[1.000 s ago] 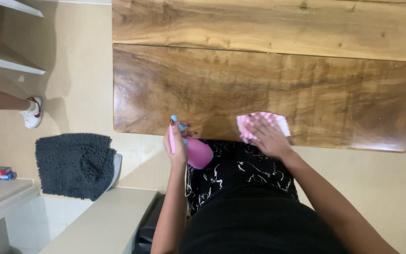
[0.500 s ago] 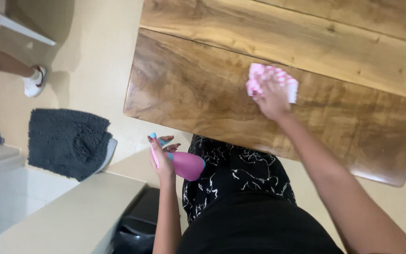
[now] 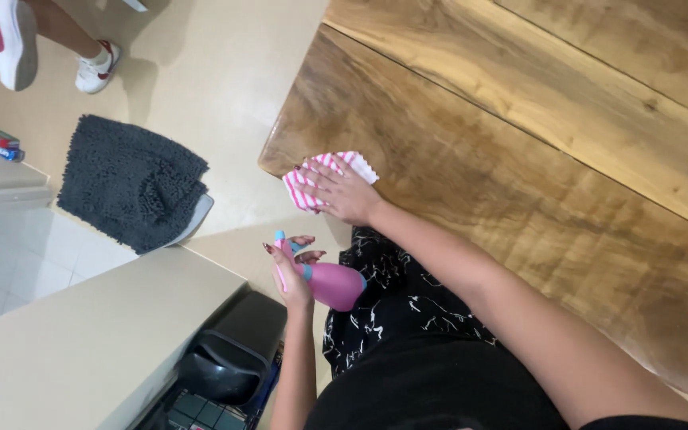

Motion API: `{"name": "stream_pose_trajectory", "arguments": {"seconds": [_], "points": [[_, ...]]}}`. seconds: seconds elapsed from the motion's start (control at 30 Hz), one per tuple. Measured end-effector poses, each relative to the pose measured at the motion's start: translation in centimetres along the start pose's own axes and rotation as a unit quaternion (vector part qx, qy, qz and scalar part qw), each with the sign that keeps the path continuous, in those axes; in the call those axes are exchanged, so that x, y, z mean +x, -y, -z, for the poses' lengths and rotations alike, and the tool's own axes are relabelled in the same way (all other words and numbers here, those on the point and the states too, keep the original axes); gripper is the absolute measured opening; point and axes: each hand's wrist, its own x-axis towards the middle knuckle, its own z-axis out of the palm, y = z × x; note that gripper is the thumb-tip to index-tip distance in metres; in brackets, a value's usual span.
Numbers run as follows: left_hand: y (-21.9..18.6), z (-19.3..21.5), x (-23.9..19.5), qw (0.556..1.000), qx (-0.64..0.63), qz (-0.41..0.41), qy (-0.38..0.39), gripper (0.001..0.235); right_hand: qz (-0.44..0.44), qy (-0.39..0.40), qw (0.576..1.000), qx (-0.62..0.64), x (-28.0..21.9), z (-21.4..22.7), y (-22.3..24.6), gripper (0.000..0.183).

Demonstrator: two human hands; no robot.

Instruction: The person sprays a wooden table with a pink spray bottle and wipes the surface with a striped cloth. They move a blue plastic stool to clean underneath it, then return the stool to its original position and continue wiping the table.

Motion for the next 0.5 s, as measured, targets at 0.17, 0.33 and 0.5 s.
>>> {"name": "stream_pose_trajectory", "arguments": {"seconds": [0.17,0.33,0.5], "points": [[0.1,1.4,1.3,1.000,-0.013,0.018,-0.013,0.074,-0.072,0.076,0.993,0.051,6.7,1.7,-3.7,0.065],[0.1,1.7,2.3,0.999,-0.023,0.029,-0.008,0.075,-0.145,0.074,0.986,-0.024,9.4,2.5,-10.7,0.068],[-0.6,1.5,2.5,0.999,-0.009,0.043,-0.011,0.075,-0.351,0.083,0.931,0.053,8.7,8.0,-13.2,0.067]]}}
